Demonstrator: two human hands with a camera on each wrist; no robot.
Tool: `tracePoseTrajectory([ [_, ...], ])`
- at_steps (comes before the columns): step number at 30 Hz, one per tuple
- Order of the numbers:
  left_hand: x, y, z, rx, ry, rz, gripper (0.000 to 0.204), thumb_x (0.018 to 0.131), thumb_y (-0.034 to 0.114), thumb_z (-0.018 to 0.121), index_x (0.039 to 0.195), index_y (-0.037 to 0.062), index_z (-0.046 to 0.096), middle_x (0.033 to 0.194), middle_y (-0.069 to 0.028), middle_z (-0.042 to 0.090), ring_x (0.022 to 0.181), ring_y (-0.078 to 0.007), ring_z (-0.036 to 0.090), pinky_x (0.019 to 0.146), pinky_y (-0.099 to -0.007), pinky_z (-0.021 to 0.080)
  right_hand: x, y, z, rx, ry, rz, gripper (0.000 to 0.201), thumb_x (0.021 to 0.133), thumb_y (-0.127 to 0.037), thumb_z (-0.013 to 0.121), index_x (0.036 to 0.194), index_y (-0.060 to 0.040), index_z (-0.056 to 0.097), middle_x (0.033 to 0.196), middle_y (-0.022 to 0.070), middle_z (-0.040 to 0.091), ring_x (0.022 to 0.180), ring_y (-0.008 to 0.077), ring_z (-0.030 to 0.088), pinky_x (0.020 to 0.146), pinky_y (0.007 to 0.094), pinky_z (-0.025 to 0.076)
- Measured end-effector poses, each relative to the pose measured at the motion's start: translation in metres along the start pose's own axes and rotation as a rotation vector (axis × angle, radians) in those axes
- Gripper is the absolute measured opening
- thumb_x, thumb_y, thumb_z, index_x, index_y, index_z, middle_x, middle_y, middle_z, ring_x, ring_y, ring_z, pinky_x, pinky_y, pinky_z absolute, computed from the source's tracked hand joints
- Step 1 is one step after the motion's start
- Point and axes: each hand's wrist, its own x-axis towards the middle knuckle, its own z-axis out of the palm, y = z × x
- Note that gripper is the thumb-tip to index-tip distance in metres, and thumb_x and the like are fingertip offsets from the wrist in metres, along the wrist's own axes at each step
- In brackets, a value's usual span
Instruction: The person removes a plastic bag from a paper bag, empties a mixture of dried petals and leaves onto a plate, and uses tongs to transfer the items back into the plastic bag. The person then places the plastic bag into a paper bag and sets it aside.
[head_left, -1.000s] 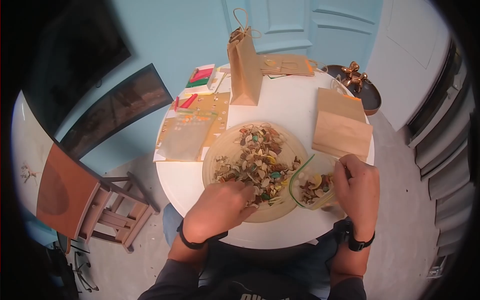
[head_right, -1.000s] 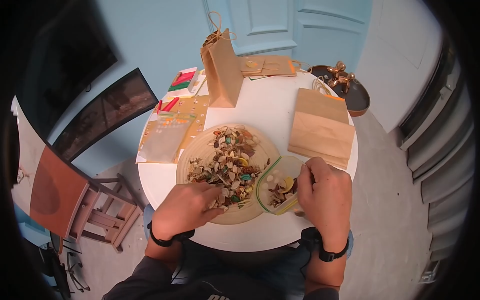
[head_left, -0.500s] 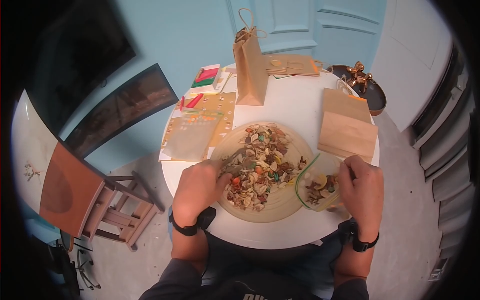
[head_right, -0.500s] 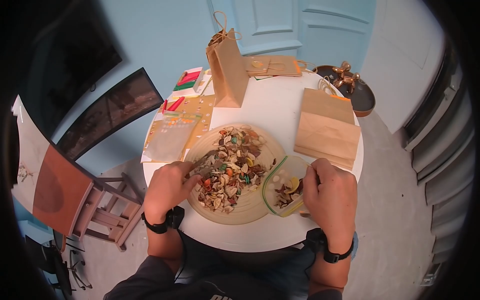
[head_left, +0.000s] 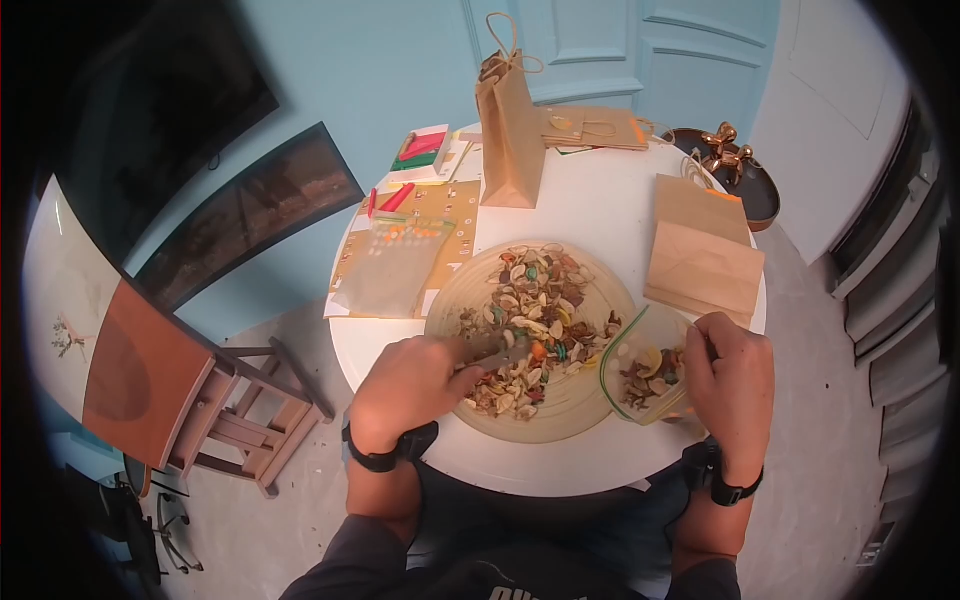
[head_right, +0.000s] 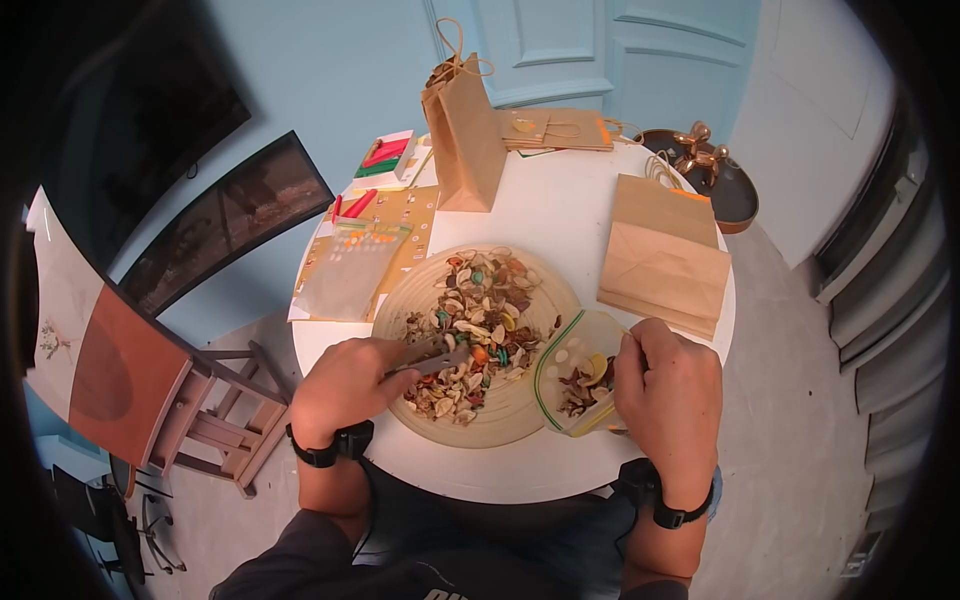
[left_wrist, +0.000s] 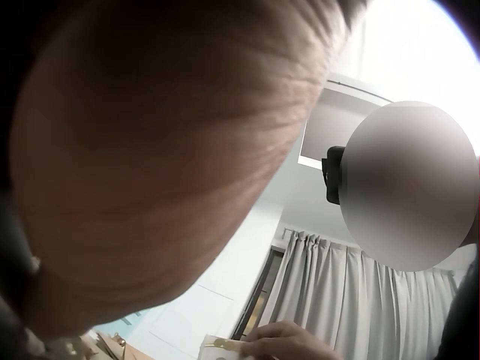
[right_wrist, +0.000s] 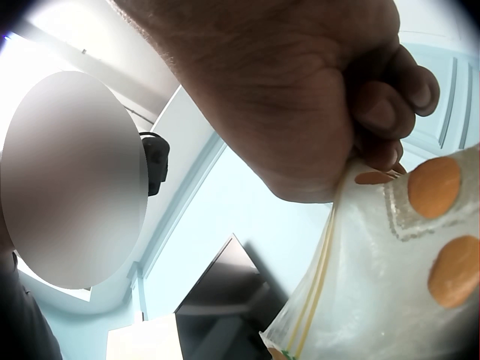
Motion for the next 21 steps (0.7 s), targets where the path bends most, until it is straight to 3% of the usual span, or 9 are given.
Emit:
tracePoseTrajectory([
  [4, 0.002, -0.001, 0.005, -0.013, -0.015, 0.088, 0.029, 0.100, 0.031, 0.083, 0.113, 0.0046, 0.084, 0.096, -0.0209, 0.081, 0.091, -0.0429, 0.079, 0.080, -0.0524, 0.060, 0.000, 0.001, 0.001, -0.008, 0.001, -0.005, 0.017, 0.102, -0.008, 0.073, 0.088, 0.0003, 0.075, 0.069, 0.0174, 0.074, 0.060, 0.0385, 0.072, 0.060, 0.0454, 0.056],
  [10, 0.013, -0.012, 0.012, 0.085, 0.190, -0.040, 0.028, 0.104, 0.029, 0.079, 0.108, 0.0014, 0.081, 0.094, -0.0257, 0.078, 0.091, -0.0481, 0.076, 0.080, -0.0555, 0.059, -0.002, 0.004, -0.001, -0.006, 0.014, -0.016, 0.017, 0.103, -0.008, 0.073, 0.087, 0.0004, 0.074, 0.070, 0.0172, 0.075, 0.062, 0.0390, 0.073, 0.061, 0.0458, 0.057],
  [13, 0.029, -0.022, 0.018, 0.107, 0.072, -0.118, 0.032, 0.107, 0.031, 0.075, 0.106, -0.0009, 0.079, 0.093, -0.0286, 0.077, 0.091, -0.0503, 0.075, 0.082, -0.0562, 0.058, -0.002, 0.003, -0.002, -0.003, 0.009, -0.011, 0.017, 0.102, -0.008, 0.073, 0.088, 0.0007, 0.074, 0.071, 0.0173, 0.076, 0.063, 0.0393, 0.073, 0.062, 0.0458, 0.058],
  [16, 0.030, -0.016, 0.015, 0.021, 0.022, -0.080, 0.035, 0.107, 0.032, 0.074, 0.103, -0.0015, 0.081, 0.091, -0.0282, 0.078, 0.092, -0.0496, 0.077, 0.088, -0.0562, 0.060, -0.003, 0.003, -0.002, -0.003, 0.010, -0.010, 0.017, 0.102, -0.008, 0.073, 0.088, 0.0009, 0.074, 0.072, 0.0178, 0.076, 0.063, 0.0399, 0.073, 0.062, 0.0460, 0.058],
  [19, 0.025, 0.000, 0.001, -0.046, -0.097, -0.111, 0.033, 0.106, 0.033, 0.076, 0.106, 0.0002, 0.081, 0.094, -0.0258, 0.080, 0.095, -0.0473, 0.078, 0.087, -0.0546, 0.061, -0.003, 0.007, -0.002, -0.007, 0.019, -0.017, 0.016, 0.102, -0.008, 0.074, 0.088, 0.0009, 0.074, 0.072, 0.0187, 0.075, 0.063, 0.0408, 0.073, 0.062, 0.0466, 0.057],
  [21, 0.022, 0.001, 0.001, -0.040, -0.089, -0.046, 0.031, 0.104, 0.033, 0.078, 0.106, 0.0023, 0.082, 0.095, -0.0238, 0.081, 0.096, -0.0456, 0.078, 0.087, -0.0538, 0.061, -0.004, 0.008, -0.002, -0.013, 0.018, -0.015, 0.016, 0.102, -0.008, 0.074, 0.088, 0.0010, 0.074, 0.072, 0.0192, 0.075, 0.064, 0.0413, 0.073, 0.062, 0.0470, 0.057],
])
